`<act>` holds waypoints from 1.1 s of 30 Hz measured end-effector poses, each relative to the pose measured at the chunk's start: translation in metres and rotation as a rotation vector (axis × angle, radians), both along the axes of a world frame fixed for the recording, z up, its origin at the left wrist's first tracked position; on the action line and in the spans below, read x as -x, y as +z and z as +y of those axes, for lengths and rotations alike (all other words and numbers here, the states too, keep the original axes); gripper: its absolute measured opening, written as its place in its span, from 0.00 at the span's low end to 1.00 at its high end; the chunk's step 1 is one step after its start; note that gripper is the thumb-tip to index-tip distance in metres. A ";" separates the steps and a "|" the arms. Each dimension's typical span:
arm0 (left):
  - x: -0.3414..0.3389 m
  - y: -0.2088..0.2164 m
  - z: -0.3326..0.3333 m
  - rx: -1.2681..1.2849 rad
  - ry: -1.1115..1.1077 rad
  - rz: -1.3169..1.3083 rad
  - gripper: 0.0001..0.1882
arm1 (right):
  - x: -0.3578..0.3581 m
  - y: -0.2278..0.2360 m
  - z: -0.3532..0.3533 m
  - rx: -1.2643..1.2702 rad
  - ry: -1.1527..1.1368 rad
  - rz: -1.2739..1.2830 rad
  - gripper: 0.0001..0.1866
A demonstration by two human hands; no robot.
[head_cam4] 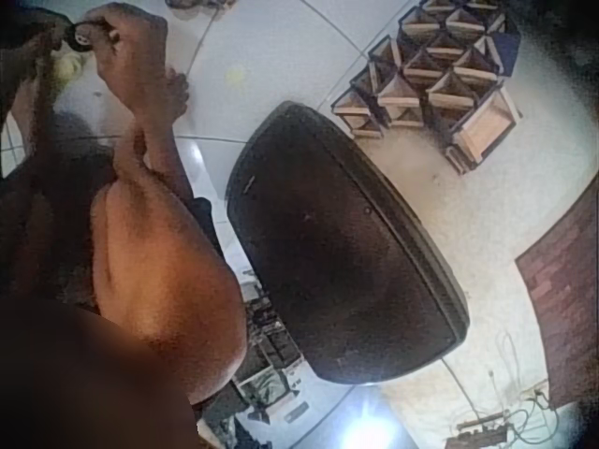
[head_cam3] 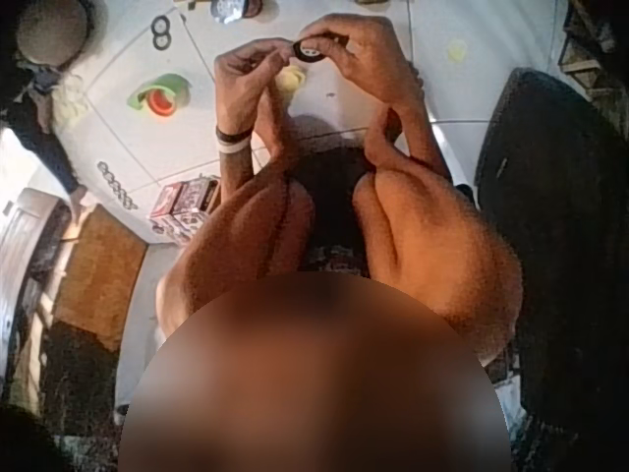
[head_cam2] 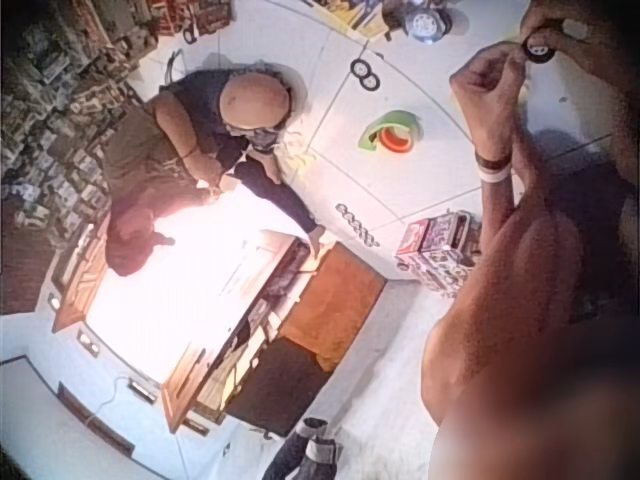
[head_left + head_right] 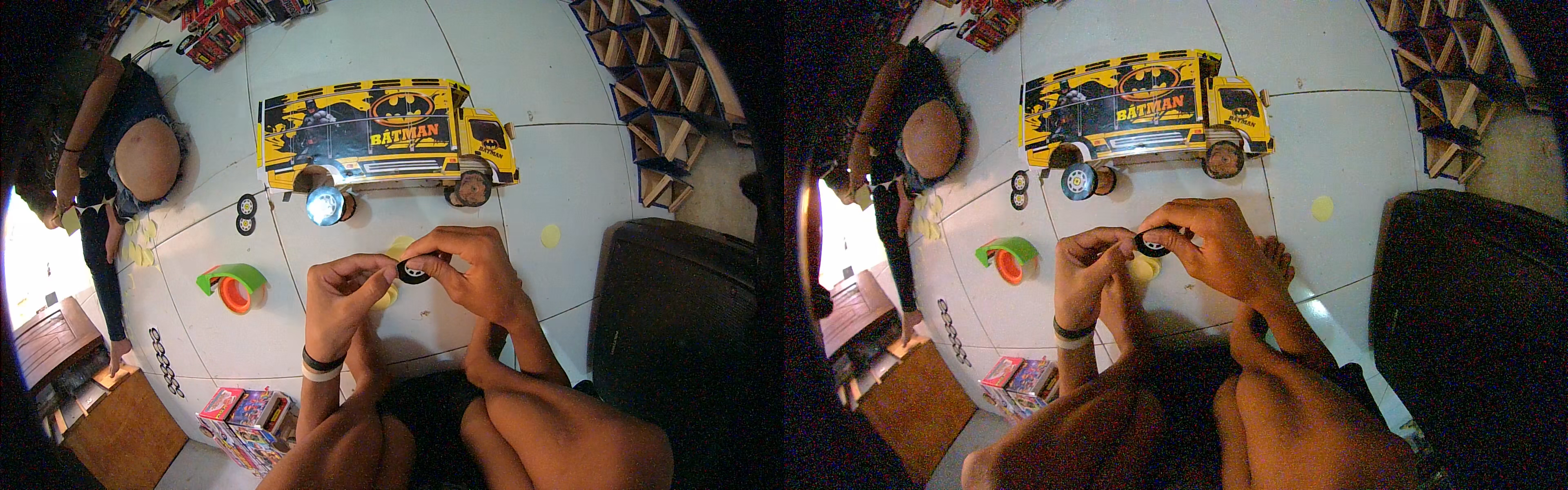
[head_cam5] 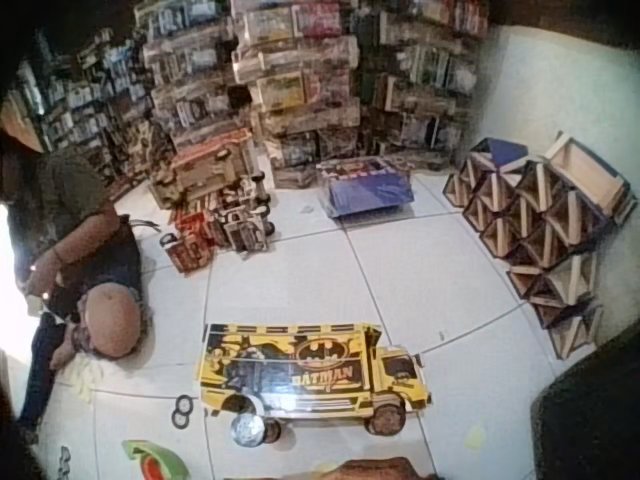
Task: The person assembles cardboard toy trucks by attaching circular wheel stickers to the wheel hubs. They handle multiple truck bodies, including a red truck and a yellow Batman-themed truck, applying stickers to each wheel position.
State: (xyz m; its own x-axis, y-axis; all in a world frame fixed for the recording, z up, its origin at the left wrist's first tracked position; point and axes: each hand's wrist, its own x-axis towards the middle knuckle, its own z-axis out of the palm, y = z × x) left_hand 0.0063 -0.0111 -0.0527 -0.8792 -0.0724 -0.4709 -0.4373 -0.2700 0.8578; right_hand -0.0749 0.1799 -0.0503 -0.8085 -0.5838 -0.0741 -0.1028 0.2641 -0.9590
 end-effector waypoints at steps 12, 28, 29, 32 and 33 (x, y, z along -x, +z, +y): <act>0.000 -0.003 -0.001 -0.007 -0.003 0.022 0.08 | 0.001 0.002 0.000 -0.001 0.000 -0.001 0.07; 0.005 0.008 0.010 0.415 -0.009 0.084 0.09 | -0.011 0.000 -0.009 -0.047 -0.085 0.114 0.06; 0.005 0.010 0.009 0.351 -0.002 0.053 0.09 | -0.010 0.002 -0.007 -0.049 -0.101 0.084 0.06; 0.005 0.012 0.005 0.193 0.014 -0.016 0.09 | -0.008 0.006 -0.005 -0.049 -0.140 0.009 0.07; 0.006 0.011 0.004 0.163 0.021 -0.022 0.09 | -0.006 0.007 -0.005 -0.032 -0.143 0.004 0.07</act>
